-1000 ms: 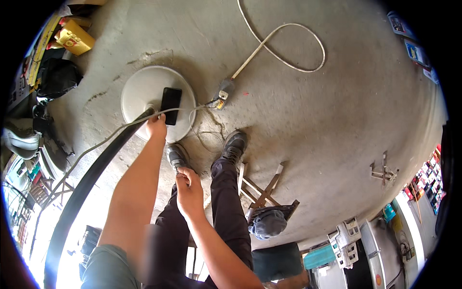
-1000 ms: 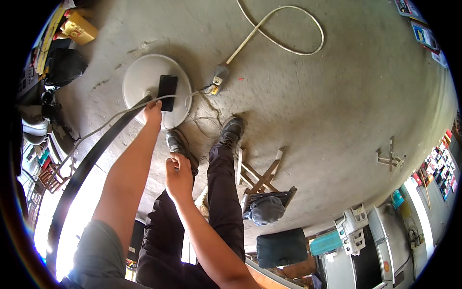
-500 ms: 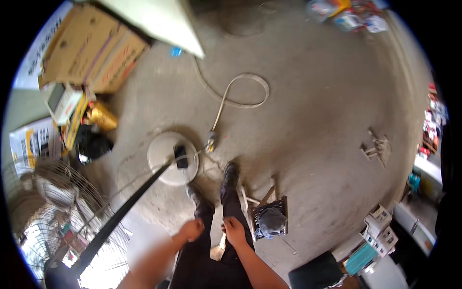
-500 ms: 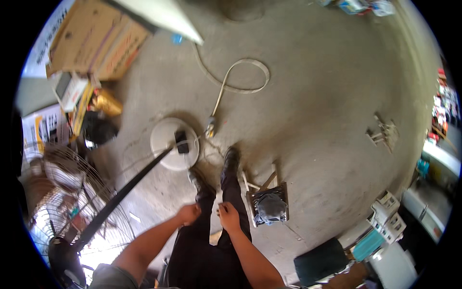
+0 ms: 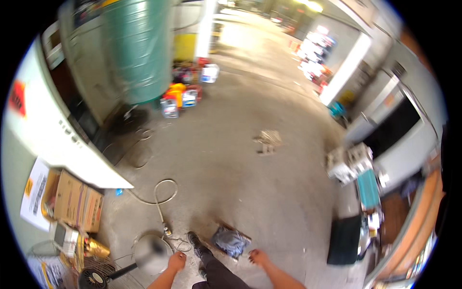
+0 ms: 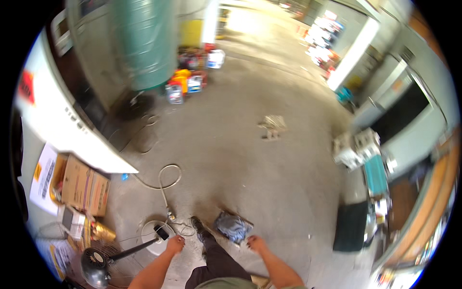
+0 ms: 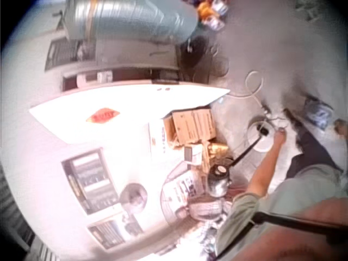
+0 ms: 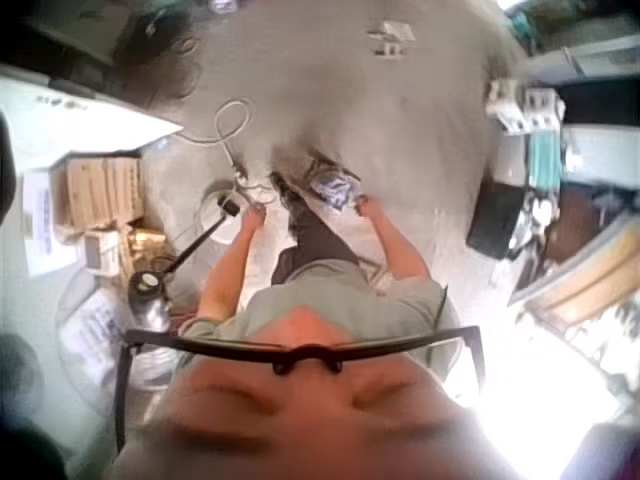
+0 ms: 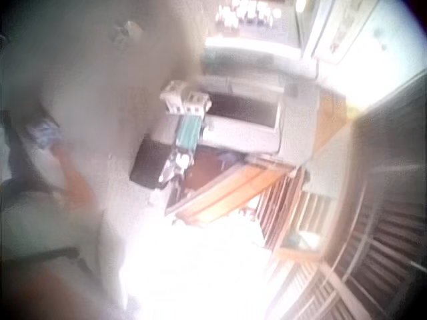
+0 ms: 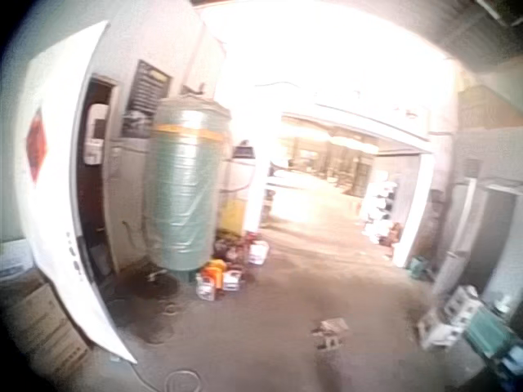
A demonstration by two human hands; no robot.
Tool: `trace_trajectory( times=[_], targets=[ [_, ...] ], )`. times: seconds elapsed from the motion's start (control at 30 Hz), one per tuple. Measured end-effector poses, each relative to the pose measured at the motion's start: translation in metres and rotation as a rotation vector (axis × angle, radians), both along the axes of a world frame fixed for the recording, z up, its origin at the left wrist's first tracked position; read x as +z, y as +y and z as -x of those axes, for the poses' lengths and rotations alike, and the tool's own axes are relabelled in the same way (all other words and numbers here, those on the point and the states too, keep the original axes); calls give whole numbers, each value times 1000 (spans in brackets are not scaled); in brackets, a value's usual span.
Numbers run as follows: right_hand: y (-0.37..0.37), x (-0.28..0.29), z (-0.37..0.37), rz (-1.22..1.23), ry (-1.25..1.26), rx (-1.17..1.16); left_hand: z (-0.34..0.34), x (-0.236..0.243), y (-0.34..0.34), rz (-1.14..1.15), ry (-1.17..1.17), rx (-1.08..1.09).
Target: The person unpacks a new air intake hose using scissors, then walks to a car with an open hood and uses a flashlight to inspect the engine bay. The person retrieves a spray can and applies it to the engine area.
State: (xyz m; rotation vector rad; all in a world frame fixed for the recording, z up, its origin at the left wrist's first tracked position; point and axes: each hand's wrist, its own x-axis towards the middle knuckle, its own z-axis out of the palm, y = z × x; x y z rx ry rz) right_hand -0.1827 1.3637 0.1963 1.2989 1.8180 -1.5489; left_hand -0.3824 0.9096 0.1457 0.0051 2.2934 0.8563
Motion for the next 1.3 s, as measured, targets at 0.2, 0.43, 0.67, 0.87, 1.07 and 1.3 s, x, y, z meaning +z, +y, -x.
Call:
trace_trajectory(
  times=[0.2,0.43,0.67,0.87,1.07,1.3],
  targets=[
    [89,71,-266,-456,-189,-442,-46,63,14,-217,-44,-29],
    [-45,34,-495,-299,-321,-523,-165,112,31,-115,-436,-385],
    [-172,-1,-559,97,-273,-322,-178,98,39,94,-106,-1037],
    [-217,47,-630,-54,-152,-557,-214,158,193,152,-247,-988],
    [-221,204,-795,-511,-125,-530,-349,196,346,26,-72,-1333],
    [-462,459,-977,-646,-196,-784,-602,215,376,-86,-59,-1891]
  ],
)
